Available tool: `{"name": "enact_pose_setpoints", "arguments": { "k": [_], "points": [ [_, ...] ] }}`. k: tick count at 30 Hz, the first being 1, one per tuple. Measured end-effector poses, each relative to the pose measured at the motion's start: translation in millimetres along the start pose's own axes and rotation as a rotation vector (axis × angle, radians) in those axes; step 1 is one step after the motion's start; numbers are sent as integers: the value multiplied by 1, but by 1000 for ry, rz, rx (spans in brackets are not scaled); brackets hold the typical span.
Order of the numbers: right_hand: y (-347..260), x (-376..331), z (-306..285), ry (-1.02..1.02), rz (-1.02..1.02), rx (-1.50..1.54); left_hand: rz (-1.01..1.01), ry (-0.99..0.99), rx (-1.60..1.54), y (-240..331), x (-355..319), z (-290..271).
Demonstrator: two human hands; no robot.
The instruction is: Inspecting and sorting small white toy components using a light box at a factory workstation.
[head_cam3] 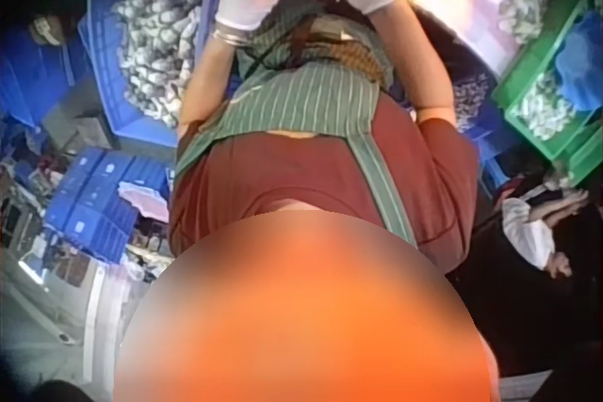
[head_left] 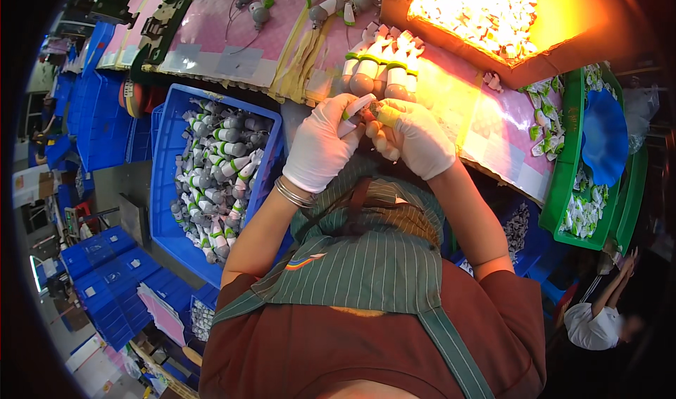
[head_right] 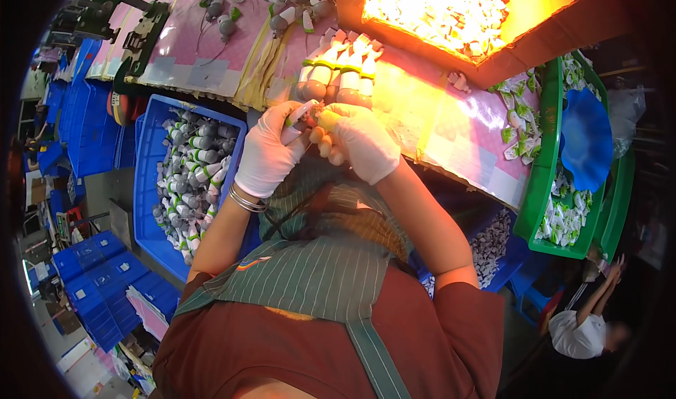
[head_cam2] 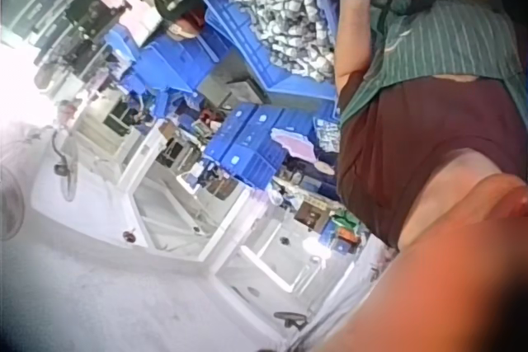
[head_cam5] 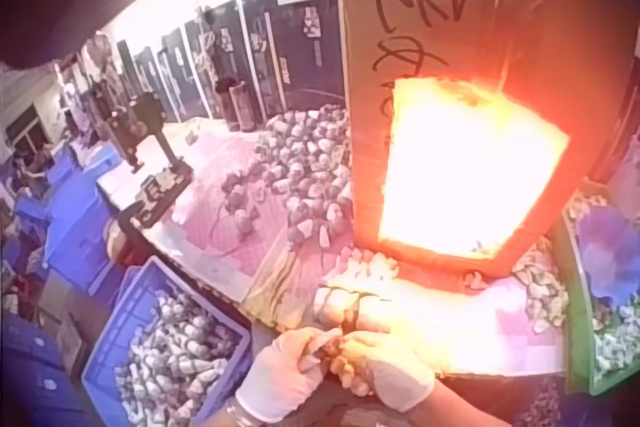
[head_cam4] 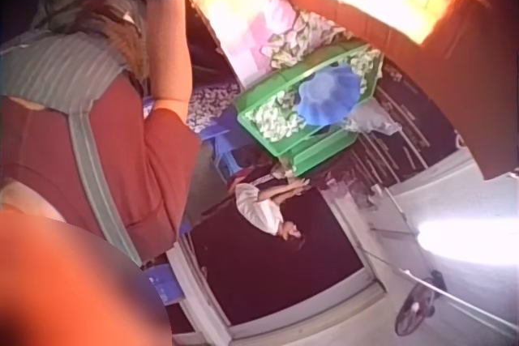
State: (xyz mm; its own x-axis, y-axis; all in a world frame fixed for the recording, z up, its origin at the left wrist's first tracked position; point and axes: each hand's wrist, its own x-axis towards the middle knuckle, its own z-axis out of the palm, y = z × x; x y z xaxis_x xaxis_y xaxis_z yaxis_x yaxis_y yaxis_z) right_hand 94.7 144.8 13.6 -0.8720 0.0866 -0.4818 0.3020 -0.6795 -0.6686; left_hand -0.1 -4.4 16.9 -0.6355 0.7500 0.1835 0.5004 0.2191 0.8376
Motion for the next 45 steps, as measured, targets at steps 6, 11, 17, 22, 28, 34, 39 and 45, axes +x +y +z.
{"name": "enact_pose_setpoints", "arguments": {
  "k": [6, 11, 17, 22, 28, 34, 39, 45],
  "points": [
    [-2, 1, -1, 49, -62, -46, 44, 35, 113, 1, -1, 1],
    [9, 9, 5, 367, -851, -948, -165, -52, -175, -5, 0, 1],
    [9, 24, 0, 380, -987, -1078, -663, -223, -579, 7, 6, -3],
    [-7, 16, -8, 257, -729, -1057, -115, -73, -258, -9, 1, 14],
    [1, -5, -14, 256, -758, -1084, -209, -183, -564, -1, -1, 21],
    [-56, -13, -117, 835, -922, -1283, -606, -248, -646, 6, 14, 11],
    [-46, -3, -169, 1177, -695, -1441, -677, -276, -740, 7, 13, 15],
    [-41, -7, -133, 856, -567, -1100, -713, -283, -737, 16, 15, 16]
  ]
}}
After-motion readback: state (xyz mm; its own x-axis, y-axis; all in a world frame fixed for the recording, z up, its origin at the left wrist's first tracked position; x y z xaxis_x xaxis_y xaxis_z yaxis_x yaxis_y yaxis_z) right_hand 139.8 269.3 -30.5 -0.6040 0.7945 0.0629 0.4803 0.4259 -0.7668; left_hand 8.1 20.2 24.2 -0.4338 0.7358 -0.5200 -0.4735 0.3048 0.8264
